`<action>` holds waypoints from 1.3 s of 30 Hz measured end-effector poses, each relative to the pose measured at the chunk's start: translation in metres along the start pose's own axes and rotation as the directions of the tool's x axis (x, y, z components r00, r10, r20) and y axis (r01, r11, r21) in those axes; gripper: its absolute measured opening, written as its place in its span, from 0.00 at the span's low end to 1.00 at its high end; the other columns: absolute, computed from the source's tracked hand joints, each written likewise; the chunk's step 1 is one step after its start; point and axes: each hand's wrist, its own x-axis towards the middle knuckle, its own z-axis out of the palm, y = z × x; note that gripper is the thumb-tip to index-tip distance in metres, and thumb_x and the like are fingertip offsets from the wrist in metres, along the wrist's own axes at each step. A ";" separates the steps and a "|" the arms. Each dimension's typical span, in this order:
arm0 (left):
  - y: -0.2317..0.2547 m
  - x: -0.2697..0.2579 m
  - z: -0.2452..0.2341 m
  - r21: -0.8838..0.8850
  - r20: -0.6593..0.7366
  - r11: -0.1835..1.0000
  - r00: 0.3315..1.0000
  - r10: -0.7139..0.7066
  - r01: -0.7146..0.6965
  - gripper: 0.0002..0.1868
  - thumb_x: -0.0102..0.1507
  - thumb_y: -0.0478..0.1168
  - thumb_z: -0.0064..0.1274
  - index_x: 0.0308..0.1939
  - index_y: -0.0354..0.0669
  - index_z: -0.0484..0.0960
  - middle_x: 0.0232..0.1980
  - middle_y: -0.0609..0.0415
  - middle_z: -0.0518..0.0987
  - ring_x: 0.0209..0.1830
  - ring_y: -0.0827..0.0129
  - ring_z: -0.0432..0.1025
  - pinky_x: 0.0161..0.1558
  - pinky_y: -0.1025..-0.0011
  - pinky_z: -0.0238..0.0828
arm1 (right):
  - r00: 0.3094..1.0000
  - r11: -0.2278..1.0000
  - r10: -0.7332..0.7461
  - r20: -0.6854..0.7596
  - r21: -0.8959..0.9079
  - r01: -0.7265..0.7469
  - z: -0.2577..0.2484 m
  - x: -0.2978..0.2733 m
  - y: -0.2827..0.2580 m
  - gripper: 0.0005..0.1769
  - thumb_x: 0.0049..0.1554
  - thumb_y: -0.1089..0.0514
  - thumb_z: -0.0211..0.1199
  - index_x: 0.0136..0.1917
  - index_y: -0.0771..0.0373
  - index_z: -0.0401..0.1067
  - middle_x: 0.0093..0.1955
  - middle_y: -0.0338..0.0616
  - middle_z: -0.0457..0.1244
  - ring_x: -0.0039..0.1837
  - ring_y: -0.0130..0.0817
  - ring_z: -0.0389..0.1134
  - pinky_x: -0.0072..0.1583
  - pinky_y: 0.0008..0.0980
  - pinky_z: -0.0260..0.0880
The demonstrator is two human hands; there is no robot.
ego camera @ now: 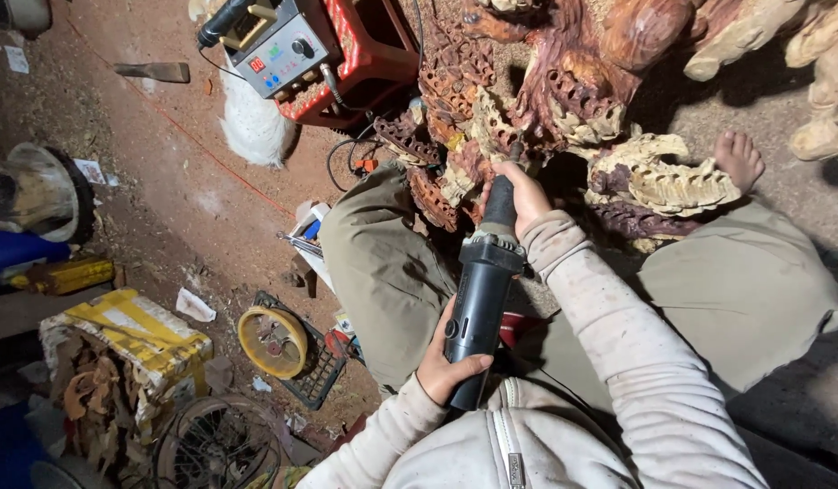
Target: A person sits on the floor of a workshop using a power rotary tool to carve intricate details into a large piece of wood.
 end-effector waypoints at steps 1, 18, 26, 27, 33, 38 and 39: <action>0.002 0.000 0.001 0.000 -0.003 1.000 1.000 -0.003 0.003 0.58 0.52 0.32 0.65 0.81 0.45 0.48 0.68 0.43 0.73 0.57 0.60 0.74 0.59 0.65 0.72 | 1.000 1.000 0.005 0.000 0.001 -0.005 0.001 0.000 0.000 0.15 0.57 0.51 0.62 0.55 0.59 0.66 0.33 0.39 0.63 0.31 0.30 0.64 0.33 0.29 0.68; 0.028 0.005 0.008 -0.017 -0.028 1.000 1.000 0.003 -0.003 0.57 0.51 0.34 0.67 0.81 0.43 0.51 0.63 0.43 0.76 0.53 0.60 0.75 0.57 0.65 0.73 | 0.996 0.992 0.087 0.024 0.089 -0.089 0.006 0.015 -0.006 0.16 0.56 0.52 0.65 0.53 0.60 0.66 0.35 0.40 0.63 0.32 0.30 0.65 0.34 0.30 0.71; 0.023 0.000 0.005 0.034 -0.078 0.999 0.997 -0.011 0.014 0.59 0.50 0.33 0.68 0.81 0.45 0.50 0.66 0.42 0.75 0.55 0.59 0.75 0.58 0.64 0.73 | 0.990 0.985 0.080 0.114 0.146 -0.096 0.007 0.025 0.005 0.18 0.56 0.54 0.65 0.54 0.63 0.64 0.36 0.41 0.64 0.32 0.31 0.66 0.35 0.30 0.72; 0.022 0.000 0.004 0.023 -0.085 1.000 0.996 -0.017 0.019 0.59 0.50 0.33 0.68 0.81 0.46 0.49 0.66 0.42 0.75 0.55 0.59 0.75 0.58 0.63 0.73 | 0.989 0.987 0.083 0.126 0.123 -0.098 0.010 0.027 0.006 0.17 0.55 0.53 0.65 0.53 0.63 0.66 0.35 0.41 0.65 0.32 0.31 0.66 0.35 0.31 0.72; 0.037 0.002 -0.008 0.021 -0.018 0.999 0.999 -0.037 0.037 0.59 0.51 0.30 0.67 0.81 0.48 0.49 0.64 0.40 0.76 0.52 0.57 0.77 0.56 0.63 0.75 | 0.995 0.983 0.047 0.084 0.173 -0.061 0.009 0.023 0.005 0.17 0.55 0.53 0.65 0.53 0.61 0.63 0.35 0.40 0.63 0.33 0.30 0.66 0.35 0.31 0.72; 0.048 0.005 -0.013 0.023 -0.019 0.998 0.998 -0.060 0.061 0.60 0.51 0.31 0.67 0.81 0.47 0.48 0.64 0.39 0.76 0.52 0.57 0.78 0.54 0.64 0.76 | 0.993 0.972 0.081 0.084 0.216 -0.098 0.013 0.025 0.002 0.13 0.55 0.52 0.64 0.46 0.59 0.63 0.35 0.40 0.63 0.32 0.30 0.64 0.35 0.31 0.70; 0.050 0.005 -0.015 0.037 -0.021 0.997 0.998 -0.062 0.063 0.60 0.51 0.31 0.68 0.81 0.46 0.48 0.64 0.39 0.76 0.52 0.57 0.77 0.54 0.64 0.76 | 0.993 0.961 0.098 0.071 0.253 -0.113 0.015 0.025 0.002 0.15 0.55 0.53 0.65 0.49 0.59 0.62 0.35 0.40 0.62 0.32 0.30 0.64 0.34 0.30 0.70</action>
